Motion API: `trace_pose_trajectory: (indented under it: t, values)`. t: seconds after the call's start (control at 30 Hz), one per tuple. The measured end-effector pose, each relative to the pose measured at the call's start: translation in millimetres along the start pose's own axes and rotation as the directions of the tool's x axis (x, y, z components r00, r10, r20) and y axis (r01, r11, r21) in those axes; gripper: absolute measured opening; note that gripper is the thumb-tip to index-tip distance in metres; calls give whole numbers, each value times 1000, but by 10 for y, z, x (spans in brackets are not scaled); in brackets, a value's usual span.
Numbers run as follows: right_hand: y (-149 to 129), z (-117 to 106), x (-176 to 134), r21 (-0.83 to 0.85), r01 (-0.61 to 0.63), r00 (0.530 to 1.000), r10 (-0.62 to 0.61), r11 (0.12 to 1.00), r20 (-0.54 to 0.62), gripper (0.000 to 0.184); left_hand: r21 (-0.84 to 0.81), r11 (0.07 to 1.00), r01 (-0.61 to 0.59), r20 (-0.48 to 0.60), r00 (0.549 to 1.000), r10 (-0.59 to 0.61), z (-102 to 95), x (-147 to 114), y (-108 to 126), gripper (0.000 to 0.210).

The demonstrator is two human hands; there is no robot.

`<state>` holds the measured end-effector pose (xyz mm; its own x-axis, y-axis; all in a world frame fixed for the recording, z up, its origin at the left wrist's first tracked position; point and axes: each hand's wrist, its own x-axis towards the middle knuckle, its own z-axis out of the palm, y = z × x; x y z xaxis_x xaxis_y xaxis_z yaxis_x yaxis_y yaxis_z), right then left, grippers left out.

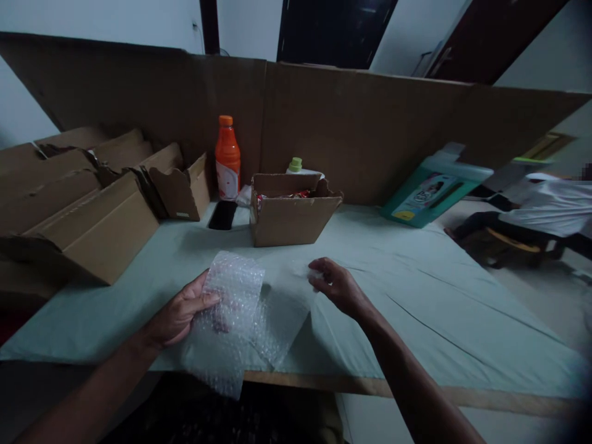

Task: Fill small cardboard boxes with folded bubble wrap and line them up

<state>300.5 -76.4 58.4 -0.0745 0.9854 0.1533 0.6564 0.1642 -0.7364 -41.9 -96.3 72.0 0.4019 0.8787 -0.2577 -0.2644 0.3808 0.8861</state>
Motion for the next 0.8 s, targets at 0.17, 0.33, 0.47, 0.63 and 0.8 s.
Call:
trace_pose_trajectory:
  t: [0.17, 0.33, 0.47, 0.63, 0.8]
  values:
    - [-25, 28, 143, 92, 27, 999, -22, 995, -47, 35, 35, 999, -23, 24, 999, 22, 21, 47, -24, 55]
    - [-261, -403, -310, 27, 119, 992, -120, 993, 39, 35, 50, 998, -28, 73, 997, 24, 40, 350, -34, 56]
    - [-488, -884, -847, 105, 114, 991, -121, 988, 63, 30, 51, 997, -49, 180, 983, 39, 244, 730, -69, 59]
    - [-656, -1073, -1031, 243, 30, 999, -18, 970, -50, 23, 81, 996, -33, 280, 960, 9, 732, 1294, -123, 55]
    - [-421, -828, -658, 379, -84, 994, 48, 922, 103, 31, 205, 976, 70, 85, 992, -89, 924, 1712, -284, 70]
